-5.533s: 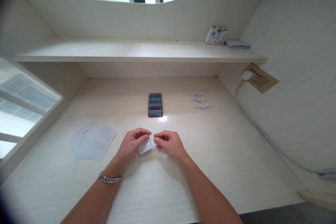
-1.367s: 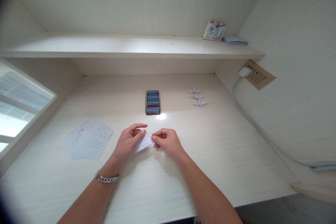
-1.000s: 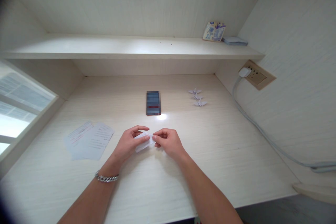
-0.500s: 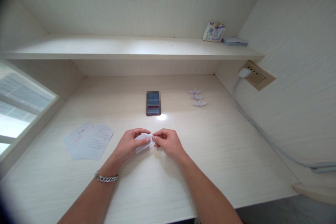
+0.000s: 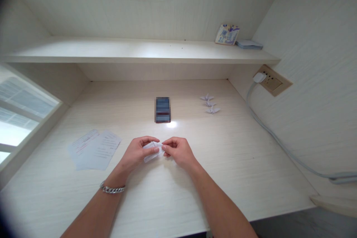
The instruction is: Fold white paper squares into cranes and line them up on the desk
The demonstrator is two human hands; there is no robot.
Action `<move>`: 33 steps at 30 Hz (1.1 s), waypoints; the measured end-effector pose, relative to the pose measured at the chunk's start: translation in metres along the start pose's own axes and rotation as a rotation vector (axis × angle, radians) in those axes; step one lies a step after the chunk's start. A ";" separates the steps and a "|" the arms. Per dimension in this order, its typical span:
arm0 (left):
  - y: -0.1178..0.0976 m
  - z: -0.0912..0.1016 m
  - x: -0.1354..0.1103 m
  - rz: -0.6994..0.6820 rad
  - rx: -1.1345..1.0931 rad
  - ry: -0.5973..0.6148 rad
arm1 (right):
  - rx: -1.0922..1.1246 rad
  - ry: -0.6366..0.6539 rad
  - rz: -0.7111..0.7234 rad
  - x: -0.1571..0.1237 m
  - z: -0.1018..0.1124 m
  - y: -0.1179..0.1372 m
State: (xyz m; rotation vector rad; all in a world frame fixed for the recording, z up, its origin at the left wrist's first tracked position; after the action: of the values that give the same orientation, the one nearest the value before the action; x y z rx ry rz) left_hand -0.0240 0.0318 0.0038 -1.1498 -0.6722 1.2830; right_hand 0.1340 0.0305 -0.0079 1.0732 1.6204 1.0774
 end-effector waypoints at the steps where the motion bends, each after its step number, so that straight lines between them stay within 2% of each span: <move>1: 0.000 0.000 0.000 0.005 -0.006 0.001 | 0.001 0.002 -0.002 0.000 0.000 0.000; 15: 0.002 -0.003 0.001 0.028 0.023 0.016 | -0.025 0.002 0.004 -0.001 -0.002 0.001; 27: 0.007 -0.006 0.001 0.089 -0.170 0.040 | -0.001 0.008 -0.004 0.000 -0.002 0.001; 33: 0.005 -0.005 0.001 0.056 -0.068 0.044 | 0.004 -0.011 -0.007 0.000 0.000 -0.001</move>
State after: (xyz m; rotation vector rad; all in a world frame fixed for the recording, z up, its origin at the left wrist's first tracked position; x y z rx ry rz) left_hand -0.0213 0.0307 -0.0029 -1.2567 -0.6599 1.2865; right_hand 0.1340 0.0302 -0.0084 1.0736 1.6166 1.0624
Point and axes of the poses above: each hand's wrist, its own x-axis towards the middle knuckle, its own z-axis out of the back of the hand, y = z × x, the point moved 5 cm from there along x, towards the middle knuckle, and after that the axes turned 12 degrees about x, right-handed, at the moved point
